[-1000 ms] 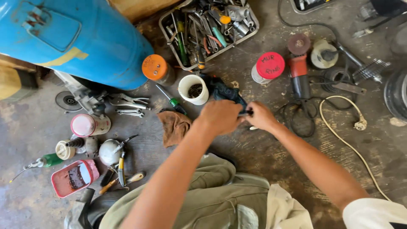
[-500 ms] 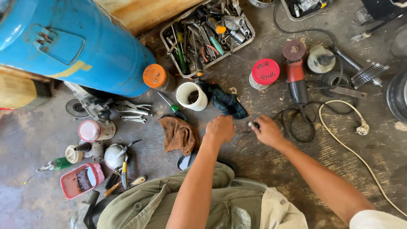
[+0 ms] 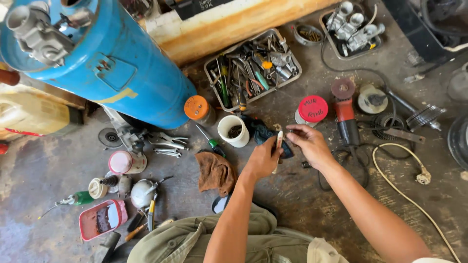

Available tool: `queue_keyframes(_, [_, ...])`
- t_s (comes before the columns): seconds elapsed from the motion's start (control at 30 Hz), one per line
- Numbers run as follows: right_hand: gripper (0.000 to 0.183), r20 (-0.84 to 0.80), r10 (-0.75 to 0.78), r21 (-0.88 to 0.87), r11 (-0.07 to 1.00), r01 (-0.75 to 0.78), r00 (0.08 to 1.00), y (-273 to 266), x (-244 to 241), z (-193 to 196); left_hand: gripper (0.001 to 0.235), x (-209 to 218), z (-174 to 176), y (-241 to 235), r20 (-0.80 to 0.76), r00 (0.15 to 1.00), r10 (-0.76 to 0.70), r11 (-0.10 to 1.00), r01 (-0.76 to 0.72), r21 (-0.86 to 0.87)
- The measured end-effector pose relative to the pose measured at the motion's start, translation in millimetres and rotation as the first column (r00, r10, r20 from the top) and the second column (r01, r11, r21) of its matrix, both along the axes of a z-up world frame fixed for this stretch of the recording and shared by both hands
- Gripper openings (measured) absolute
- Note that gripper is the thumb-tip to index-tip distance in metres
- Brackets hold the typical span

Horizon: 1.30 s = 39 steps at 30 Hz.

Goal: Repairing and assembling motorcycle engine components using various hand tools

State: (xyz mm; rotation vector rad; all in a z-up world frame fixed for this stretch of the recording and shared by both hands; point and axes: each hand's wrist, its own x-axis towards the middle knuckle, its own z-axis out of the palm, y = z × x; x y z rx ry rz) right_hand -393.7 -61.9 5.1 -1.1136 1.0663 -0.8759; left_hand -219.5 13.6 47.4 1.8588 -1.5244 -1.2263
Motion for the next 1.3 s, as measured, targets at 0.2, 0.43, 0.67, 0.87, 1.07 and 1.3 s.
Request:
queue_keyframes(0.2, [0.026,0.338,-0.149,0.033,0.989,0.146,0.929,-18,5,8,0.037,-4,13,-1,-0.049,0.993,0.105,0.989,-0.109,-0.099])
queue_keyframes(0.43, [0.028,0.252,-0.104,-0.027,0.993,0.115,0.962,-17,9,21,0.037,-6,13,-5,-0.044,0.995,0.093,0.990,-0.097,-0.102])
queue_keyframes(0.67, [0.027,0.167,-0.005,-0.061,0.998,0.015,0.986,-10,7,29,0.038,-1,14,-4,-0.037,0.993,0.110,0.986,-0.114,-0.124])
queue_keyframes(0.87, [0.026,-0.128,0.223,-0.240,0.939,-0.248,0.966,-18,-7,34,0.044,17,26,-9,0.178,0.984,0.007,1.000,-0.005,-0.012])
queue_keyframes(1.07, [0.016,-0.351,0.282,-0.514,0.739,-0.435,0.893,-20,-8,42,0.040,30,43,-8,0.190,0.978,-0.088,0.995,0.076,0.067])
queue_keyframes(1.3, [0.009,-0.325,0.216,-0.605,0.701,-0.377,0.921,-13,-2,42,0.031,27,36,-4,0.221,0.975,-0.030,0.996,0.047,-0.073])
